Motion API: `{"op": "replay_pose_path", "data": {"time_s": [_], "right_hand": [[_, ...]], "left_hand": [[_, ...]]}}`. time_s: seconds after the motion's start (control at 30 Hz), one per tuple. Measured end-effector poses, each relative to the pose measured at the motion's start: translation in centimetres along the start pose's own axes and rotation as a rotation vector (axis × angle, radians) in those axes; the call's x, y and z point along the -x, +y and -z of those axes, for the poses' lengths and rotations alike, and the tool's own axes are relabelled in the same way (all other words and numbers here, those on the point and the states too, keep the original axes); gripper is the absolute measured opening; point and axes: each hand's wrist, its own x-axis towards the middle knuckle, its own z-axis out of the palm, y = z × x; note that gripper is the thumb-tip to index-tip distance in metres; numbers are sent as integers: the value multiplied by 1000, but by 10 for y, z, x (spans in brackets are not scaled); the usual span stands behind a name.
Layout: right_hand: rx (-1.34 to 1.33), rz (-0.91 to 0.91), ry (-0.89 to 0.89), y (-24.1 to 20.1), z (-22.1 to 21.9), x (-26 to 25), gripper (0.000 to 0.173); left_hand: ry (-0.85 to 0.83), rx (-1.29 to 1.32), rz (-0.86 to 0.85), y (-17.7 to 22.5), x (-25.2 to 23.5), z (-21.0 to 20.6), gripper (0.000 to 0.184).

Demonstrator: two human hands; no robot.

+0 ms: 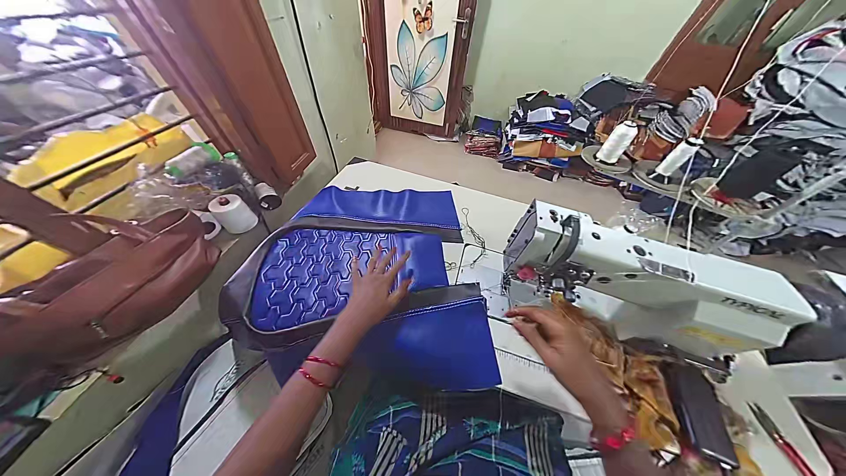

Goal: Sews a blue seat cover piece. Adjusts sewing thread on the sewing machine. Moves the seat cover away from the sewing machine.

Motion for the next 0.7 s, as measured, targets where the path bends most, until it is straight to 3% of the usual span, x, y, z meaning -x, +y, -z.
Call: {"op": "replay_pose_path", "data": {"time_s": [0.07, 0.13, 0.23, 0.33, 0.43, 0.5, 0.57, 0.7], "right_hand": [[161, -35, -27, -1, -43, -22, 29], [366, -196, -77, 2, -69, -47, 39], [551, -361, -156, 17, -90, -73, 42], [485, -417, -211, 20, -85, -72, 27], [350, -431, -363, 15, -52, -55, 26], [275, -368, -574, 11, -23, -43, 25], [146, -177, -676, 7, -5, -33, 22], [-1, 227, -332, 11, -37, -32, 21]], "left_hand": [[-36, 39, -60, 32, -7, -25, 69], [-120, 25, -52, 51, -7, -47, 82], [-122, -44, -73, 55, 6, -71, 88], [-98, -58, -112, 47, 21, -70, 91], [-64, -41, -138, 42, 36, -66, 93], [15, -39, -178, 47, 43, -68, 85], [115, -33, -250, 61, 52, -76, 71], [131, 86, -333, 99, 82, -101, 56]]}}
